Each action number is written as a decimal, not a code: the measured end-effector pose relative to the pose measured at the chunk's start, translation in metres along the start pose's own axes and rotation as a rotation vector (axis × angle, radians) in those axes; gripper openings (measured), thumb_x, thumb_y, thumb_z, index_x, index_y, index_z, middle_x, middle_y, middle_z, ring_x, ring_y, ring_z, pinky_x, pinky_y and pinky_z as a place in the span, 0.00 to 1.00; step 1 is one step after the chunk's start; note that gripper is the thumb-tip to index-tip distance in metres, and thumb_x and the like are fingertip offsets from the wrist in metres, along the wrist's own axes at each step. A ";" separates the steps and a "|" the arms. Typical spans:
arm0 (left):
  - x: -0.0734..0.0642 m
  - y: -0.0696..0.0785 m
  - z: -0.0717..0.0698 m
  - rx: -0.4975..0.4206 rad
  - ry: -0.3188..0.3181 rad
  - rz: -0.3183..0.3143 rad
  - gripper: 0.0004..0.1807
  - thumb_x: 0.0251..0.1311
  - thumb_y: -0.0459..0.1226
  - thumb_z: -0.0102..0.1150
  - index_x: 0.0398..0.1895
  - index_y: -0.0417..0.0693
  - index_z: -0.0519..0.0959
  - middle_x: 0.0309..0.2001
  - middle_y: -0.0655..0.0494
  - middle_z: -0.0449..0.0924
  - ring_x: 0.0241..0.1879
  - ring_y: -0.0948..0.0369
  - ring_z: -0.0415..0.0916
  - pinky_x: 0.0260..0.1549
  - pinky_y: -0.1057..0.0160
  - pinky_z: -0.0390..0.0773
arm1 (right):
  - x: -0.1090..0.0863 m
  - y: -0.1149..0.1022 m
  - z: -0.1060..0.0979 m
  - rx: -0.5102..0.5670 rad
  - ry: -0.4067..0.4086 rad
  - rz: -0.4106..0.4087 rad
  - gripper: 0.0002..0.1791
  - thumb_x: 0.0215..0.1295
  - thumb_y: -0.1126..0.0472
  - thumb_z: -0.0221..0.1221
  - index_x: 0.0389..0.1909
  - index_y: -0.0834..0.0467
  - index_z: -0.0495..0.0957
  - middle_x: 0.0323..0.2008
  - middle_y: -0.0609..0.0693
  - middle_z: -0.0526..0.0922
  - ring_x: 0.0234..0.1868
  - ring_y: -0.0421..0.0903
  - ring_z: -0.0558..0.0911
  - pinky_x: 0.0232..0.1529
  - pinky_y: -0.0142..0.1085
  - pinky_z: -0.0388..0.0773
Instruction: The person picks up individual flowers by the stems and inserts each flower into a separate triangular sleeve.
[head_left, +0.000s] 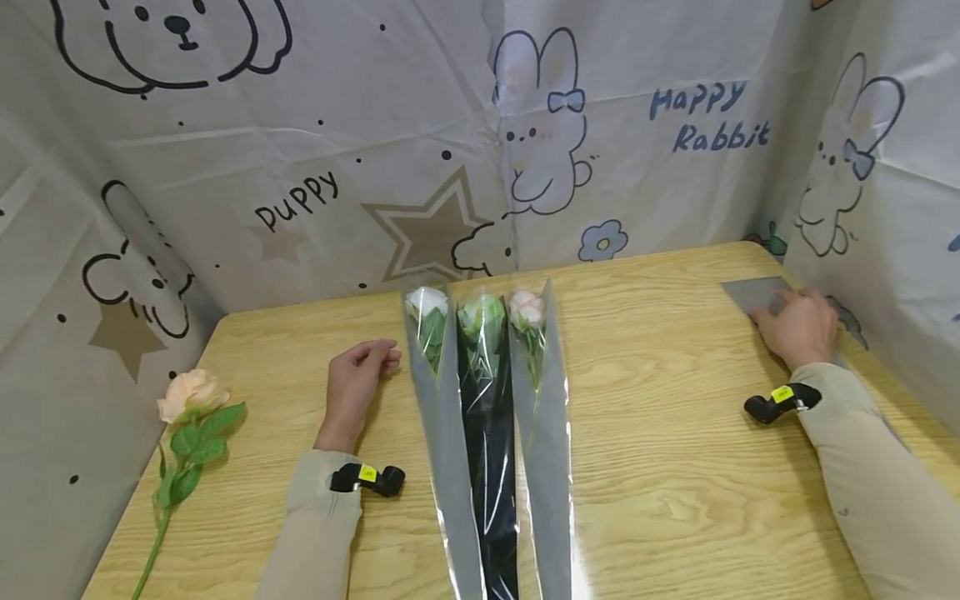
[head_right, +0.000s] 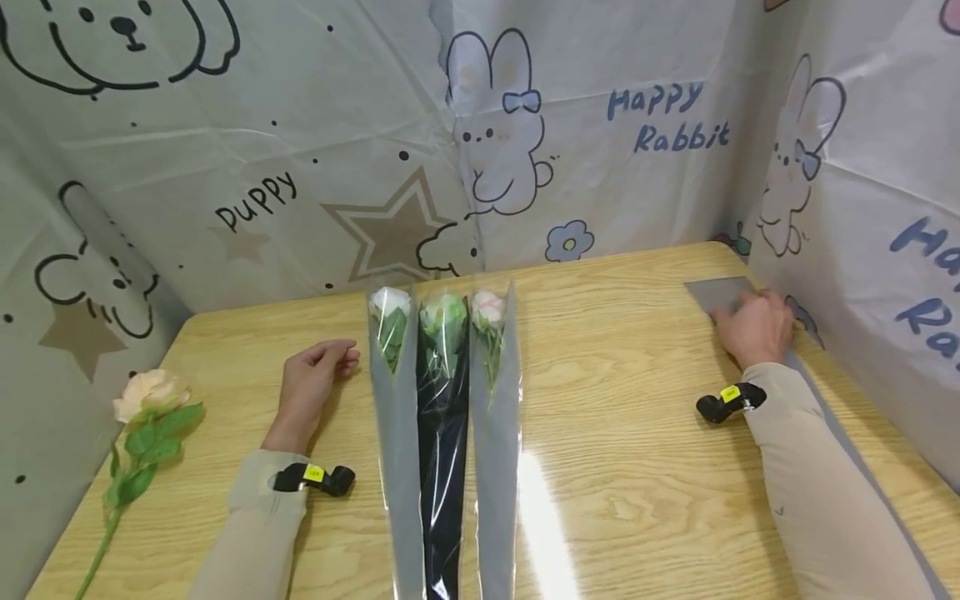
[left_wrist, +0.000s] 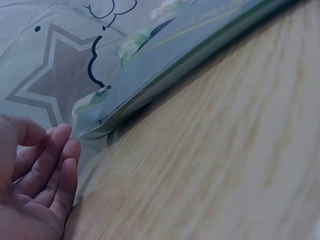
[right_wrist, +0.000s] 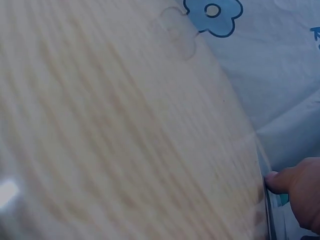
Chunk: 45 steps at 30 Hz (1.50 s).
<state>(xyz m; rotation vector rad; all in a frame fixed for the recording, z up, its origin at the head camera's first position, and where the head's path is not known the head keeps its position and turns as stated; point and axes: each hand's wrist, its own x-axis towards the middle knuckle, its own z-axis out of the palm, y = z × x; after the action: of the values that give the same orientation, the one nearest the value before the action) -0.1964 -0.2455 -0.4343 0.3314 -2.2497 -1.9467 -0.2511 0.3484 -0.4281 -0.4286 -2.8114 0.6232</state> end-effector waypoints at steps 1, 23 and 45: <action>0.000 0.000 0.001 0.007 -0.005 0.002 0.18 0.76 0.41 0.56 0.54 0.34 0.84 0.34 0.65 0.88 0.37 0.67 0.86 0.42 0.73 0.85 | 0.000 0.001 0.000 -0.011 -0.009 0.002 0.34 0.76 0.52 0.54 0.70 0.74 0.65 0.68 0.80 0.65 0.72 0.76 0.60 0.74 0.65 0.55; -0.003 0.004 0.001 0.085 -0.021 -0.002 0.20 0.75 0.46 0.57 0.54 0.39 0.85 0.39 0.58 0.89 0.39 0.68 0.85 0.44 0.73 0.85 | -0.009 -0.023 0.014 0.021 -0.103 -0.030 0.30 0.80 0.46 0.49 0.68 0.66 0.73 0.65 0.78 0.72 0.65 0.75 0.70 0.67 0.64 0.63; -0.006 0.022 0.002 0.007 -0.020 0.010 0.20 0.76 0.46 0.55 0.55 0.39 0.83 0.37 0.66 0.88 0.40 0.67 0.85 0.46 0.67 0.86 | -0.039 -0.090 0.010 0.215 -0.083 -0.218 0.30 0.77 0.43 0.56 0.68 0.59 0.76 0.69 0.71 0.74 0.67 0.72 0.75 0.64 0.67 0.72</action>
<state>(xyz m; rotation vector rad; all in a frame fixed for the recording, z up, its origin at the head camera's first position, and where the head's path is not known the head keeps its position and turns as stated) -0.1926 -0.2391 -0.4130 0.3026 -2.2666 -1.9466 -0.2390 0.2542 -0.4039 -0.0564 -2.7733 0.8989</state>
